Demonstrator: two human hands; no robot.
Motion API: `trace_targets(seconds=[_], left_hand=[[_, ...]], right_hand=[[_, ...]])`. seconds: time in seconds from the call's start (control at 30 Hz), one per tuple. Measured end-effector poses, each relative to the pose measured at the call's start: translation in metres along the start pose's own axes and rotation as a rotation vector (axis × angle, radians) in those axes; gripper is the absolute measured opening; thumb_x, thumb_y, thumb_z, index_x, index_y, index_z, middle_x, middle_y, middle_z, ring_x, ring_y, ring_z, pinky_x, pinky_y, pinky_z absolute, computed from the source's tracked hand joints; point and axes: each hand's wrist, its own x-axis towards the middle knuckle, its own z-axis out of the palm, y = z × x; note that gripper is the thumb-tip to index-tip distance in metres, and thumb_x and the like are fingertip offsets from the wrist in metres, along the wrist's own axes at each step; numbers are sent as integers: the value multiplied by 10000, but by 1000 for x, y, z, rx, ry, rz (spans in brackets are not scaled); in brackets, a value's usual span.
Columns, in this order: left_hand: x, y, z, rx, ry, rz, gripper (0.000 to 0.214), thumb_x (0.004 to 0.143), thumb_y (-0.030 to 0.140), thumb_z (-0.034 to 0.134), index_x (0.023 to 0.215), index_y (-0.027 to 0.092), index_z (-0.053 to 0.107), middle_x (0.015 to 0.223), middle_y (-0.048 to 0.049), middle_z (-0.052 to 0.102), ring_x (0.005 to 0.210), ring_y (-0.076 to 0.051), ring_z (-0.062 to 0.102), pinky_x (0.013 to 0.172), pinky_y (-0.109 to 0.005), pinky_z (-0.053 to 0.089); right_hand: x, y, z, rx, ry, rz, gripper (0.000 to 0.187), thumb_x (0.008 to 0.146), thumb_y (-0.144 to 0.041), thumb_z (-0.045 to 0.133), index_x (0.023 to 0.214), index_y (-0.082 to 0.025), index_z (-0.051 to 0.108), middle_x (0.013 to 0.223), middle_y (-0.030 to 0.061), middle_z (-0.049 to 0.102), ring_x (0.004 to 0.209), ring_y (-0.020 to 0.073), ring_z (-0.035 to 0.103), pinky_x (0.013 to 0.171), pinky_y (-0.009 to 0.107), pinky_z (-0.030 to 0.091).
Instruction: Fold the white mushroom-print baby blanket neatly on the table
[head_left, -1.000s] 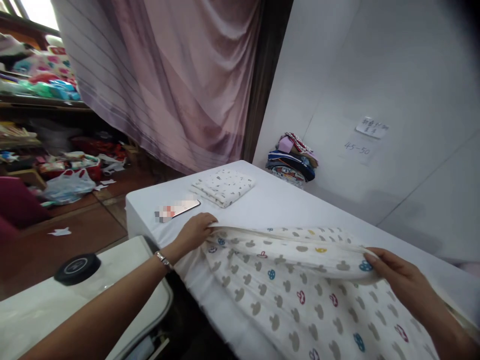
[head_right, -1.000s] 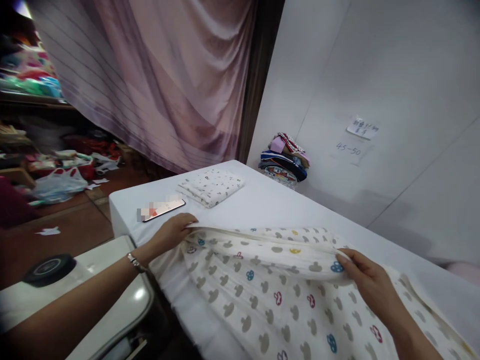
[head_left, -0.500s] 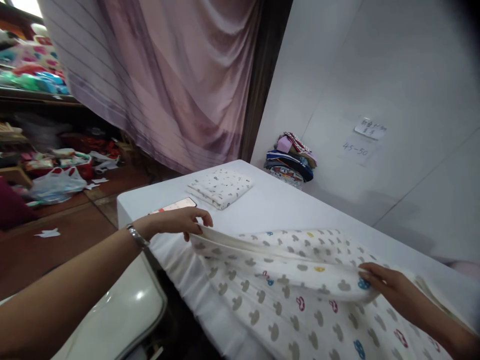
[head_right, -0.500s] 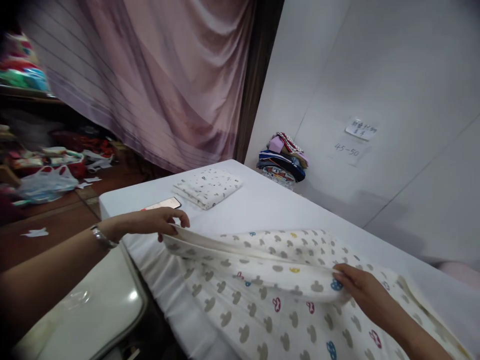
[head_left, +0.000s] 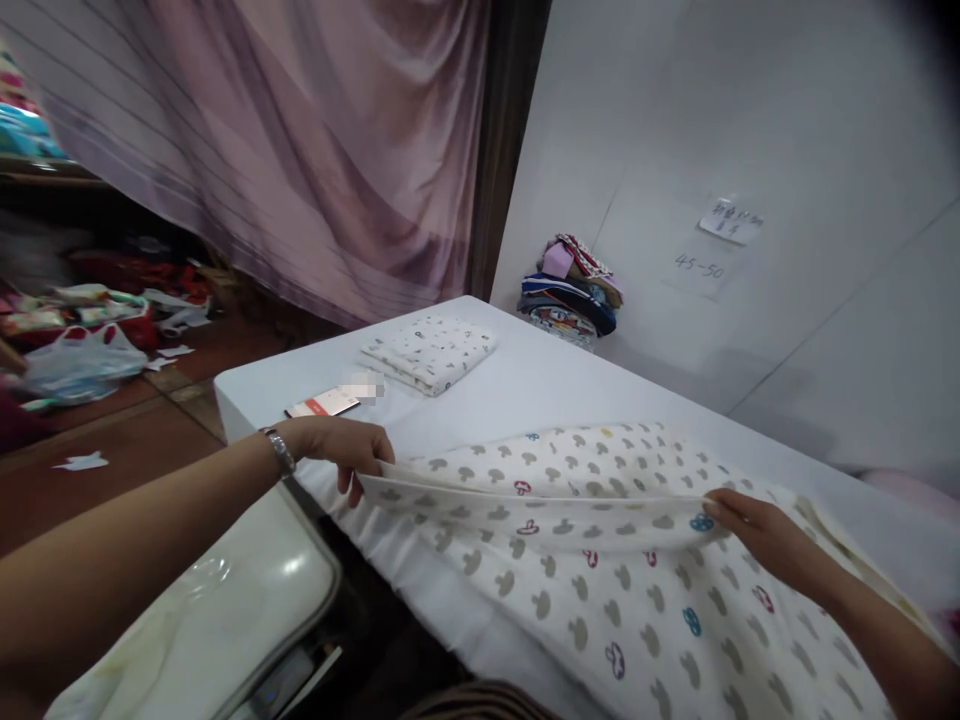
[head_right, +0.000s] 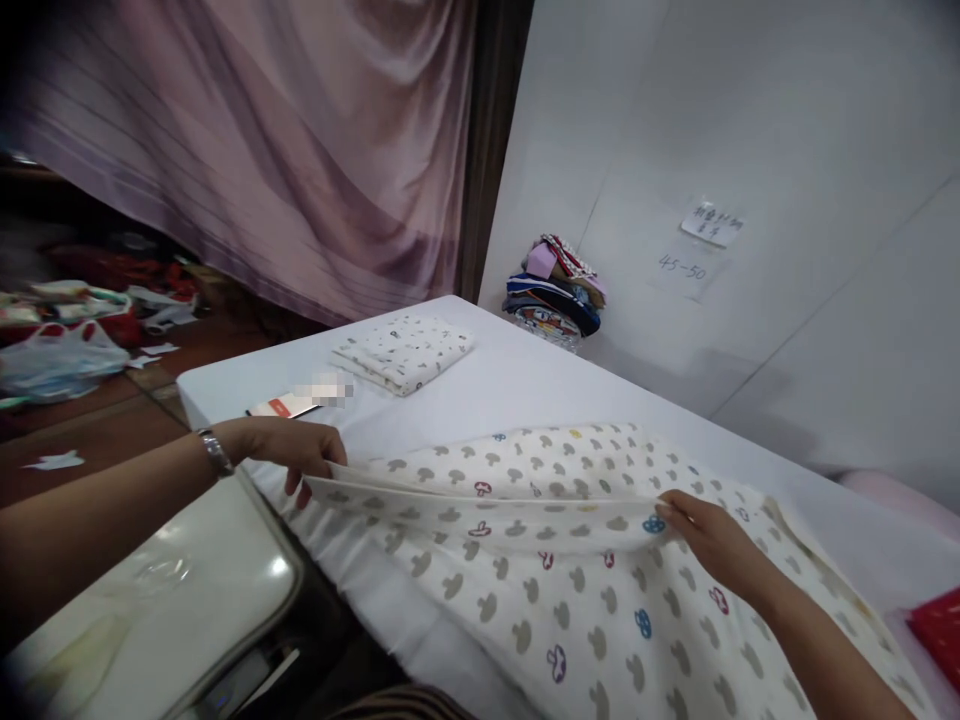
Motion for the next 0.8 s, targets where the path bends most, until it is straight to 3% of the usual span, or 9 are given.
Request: trace_targets(seconds=[0.2,0.4,0.57,0.67,0.8], left_hand=[[13,-10,6,-25,-53,-39,212,674,297,570,817,200,693,656,-40,669,563,-143,639,485,-174,447],[11,-10,9,1,-31,11,314,731,483,541,693,182,625,517,0,559,484,-129,568,446,-187,367],[3,9,15,175,171,66,469,699,594,528,496,173,488,457,24,422,442,-100,400,454,-221,266],[1,25,24,299,275,50,449,648,599,568,510,175,510,486,18,459,457,-105,362,462,-238,220],[7,40,40,440,394,94,379,630,555,594,599,180,549,596,0,553,540,-134,442,490,-235,239]], right_hand=[[1,1,7,11,35,-2,376,833,-551,388,815,-242,601,785,27,656,728,213,576,615,278,431],[-5,-1,12,20,77,-11,367,843,-538,376,811,-235,581,755,21,646,697,198,567,607,274,431],[-8,-2,17,20,93,-41,359,846,-525,374,799,-232,576,731,15,640,694,201,574,602,281,442],[-13,-6,18,41,121,-37,336,843,-505,386,803,-236,583,725,10,639,678,194,575,601,283,450],[-22,-12,19,92,114,36,344,857,-502,366,835,-244,591,665,2,625,595,180,573,559,283,461]])
